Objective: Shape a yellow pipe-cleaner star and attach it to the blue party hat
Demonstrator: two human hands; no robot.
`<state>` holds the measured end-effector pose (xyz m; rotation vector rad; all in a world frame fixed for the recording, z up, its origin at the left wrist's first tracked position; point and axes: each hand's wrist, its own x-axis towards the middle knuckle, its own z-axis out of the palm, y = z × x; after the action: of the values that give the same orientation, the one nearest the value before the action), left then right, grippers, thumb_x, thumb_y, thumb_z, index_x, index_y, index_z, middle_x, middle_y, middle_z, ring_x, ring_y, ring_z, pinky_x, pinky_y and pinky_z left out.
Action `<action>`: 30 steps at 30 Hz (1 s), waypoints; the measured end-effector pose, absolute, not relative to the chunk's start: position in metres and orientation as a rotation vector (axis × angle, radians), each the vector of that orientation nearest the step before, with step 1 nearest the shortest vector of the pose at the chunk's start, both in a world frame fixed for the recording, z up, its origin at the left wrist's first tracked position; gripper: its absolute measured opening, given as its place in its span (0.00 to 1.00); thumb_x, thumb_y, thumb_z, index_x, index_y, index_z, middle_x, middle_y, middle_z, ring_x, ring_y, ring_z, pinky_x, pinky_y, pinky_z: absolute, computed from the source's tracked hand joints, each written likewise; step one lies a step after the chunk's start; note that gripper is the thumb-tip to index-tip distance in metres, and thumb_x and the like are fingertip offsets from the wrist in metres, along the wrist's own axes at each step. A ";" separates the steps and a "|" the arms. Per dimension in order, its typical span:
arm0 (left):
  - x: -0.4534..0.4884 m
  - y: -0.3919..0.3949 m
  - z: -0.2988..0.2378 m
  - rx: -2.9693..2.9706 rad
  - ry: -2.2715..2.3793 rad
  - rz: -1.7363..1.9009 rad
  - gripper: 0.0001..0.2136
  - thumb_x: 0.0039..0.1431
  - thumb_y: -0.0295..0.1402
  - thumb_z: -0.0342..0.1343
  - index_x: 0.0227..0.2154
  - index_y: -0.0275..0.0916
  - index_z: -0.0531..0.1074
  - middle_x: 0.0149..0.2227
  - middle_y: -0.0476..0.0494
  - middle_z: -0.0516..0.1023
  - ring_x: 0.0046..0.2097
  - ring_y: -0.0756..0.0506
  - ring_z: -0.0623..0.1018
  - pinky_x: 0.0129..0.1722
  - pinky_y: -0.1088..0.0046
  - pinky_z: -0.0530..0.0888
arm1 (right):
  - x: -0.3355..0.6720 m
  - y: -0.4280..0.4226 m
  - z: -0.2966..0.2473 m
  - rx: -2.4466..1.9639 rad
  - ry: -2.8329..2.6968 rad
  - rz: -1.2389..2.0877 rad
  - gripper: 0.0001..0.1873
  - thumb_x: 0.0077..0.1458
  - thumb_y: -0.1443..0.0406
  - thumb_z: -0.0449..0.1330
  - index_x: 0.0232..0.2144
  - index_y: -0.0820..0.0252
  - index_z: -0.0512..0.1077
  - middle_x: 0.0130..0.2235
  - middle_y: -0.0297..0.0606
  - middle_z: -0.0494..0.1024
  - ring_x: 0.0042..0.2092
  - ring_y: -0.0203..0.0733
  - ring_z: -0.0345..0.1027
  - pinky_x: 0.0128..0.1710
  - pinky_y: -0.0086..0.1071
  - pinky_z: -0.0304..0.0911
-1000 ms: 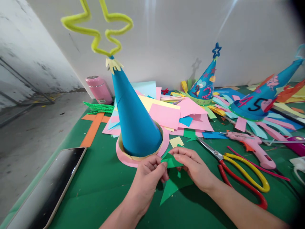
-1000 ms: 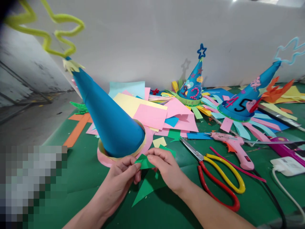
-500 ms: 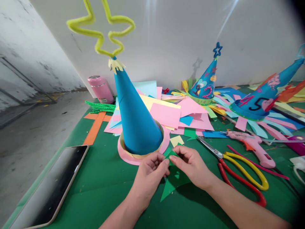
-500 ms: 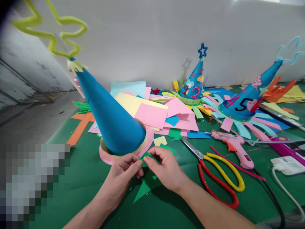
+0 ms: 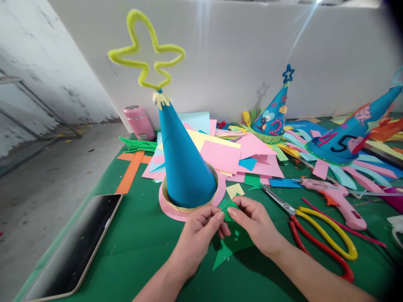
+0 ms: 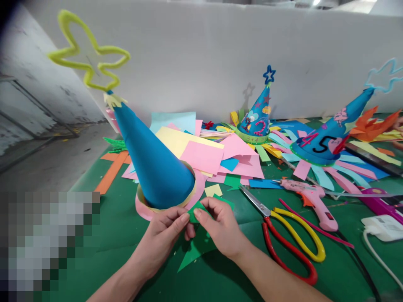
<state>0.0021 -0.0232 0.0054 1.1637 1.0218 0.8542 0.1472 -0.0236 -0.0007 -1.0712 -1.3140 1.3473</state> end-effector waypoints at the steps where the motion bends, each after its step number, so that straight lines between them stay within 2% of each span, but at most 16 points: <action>1: 0.002 -0.023 0.005 1.155 1.011 0.844 0.12 0.54 0.38 0.51 0.19 0.37 0.67 0.19 0.48 0.71 0.25 0.50 0.68 0.27 0.75 0.64 | 0.148 -0.023 0.000 -1.083 -1.333 1.303 0.10 0.52 0.65 0.54 0.20 0.61 0.62 0.20 0.27 0.59 0.23 0.31 0.51 0.23 0.25 0.52; 8: -0.001 -0.023 0.006 1.323 1.082 0.843 0.13 0.54 0.36 0.50 0.17 0.37 0.63 0.18 0.52 0.64 0.23 0.51 0.63 0.24 0.76 0.59 | 0.147 -0.025 -0.001 -1.165 -1.475 1.196 0.11 0.52 0.65 0.53 0.20 0.61 0.60 0.21 0.28 0.57 0.25 0.32 0.50 0.24 0.26 0.50; 17: -0.002 -0.020 0.015 1.435 1.156 0.924 0.12 0.53 0.35 0.49 0.17 0.38 0.60 0.16 0.55 0.59 0.20 0.52 0.59 0.21 0.76 0.55 | 0.137 -0.019 0.009 -1.171 -1.381 1.305 0.10 0.51 0.65 0.54 0.20 0.62 0.62 0.22 0.28 0.59 0.25 0.32 0.50 0.24 0.26 0.50; 23: -0.005 -0.009 0.011 1.218 1.069 0.898 0.15 0.53 0.36 0.50 0.14 0.38 0.61 0.15 0.53 0.62 0.21 0.52 0.61 0.22 0.76 0.57 | 0.134 -0.014 0.008 -1.214 -1.416 1.165 0.11 0.51 0.65 0.54 0.19 0.61 0.61 0.21 0.28 0.57 0.24 0.32 0.49 0.23 0.26 0.49; 30: -0.006 -0.012 -0.001 0.966 0.956 0.846 0.16 0.56 0.41 0.46 0.20 0.36 0.66 0.17 0.49 0.70 0.23 0.50 0.68 0.25 0.75 0.62 | 0.136 -0.019 0.002 -1.180 -1.344 1.256 0.10 0.53 0.64 0.52 0.21 0.61 0.62 0.22 0.29 0.61 0.25 0.32 0.52 0.25 0.26 0.52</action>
<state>-0.0060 -0.0116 -0.0012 0.9660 0.9564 0.8461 0.1355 -0.0189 0.0018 -1.1802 -1.3437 1.2564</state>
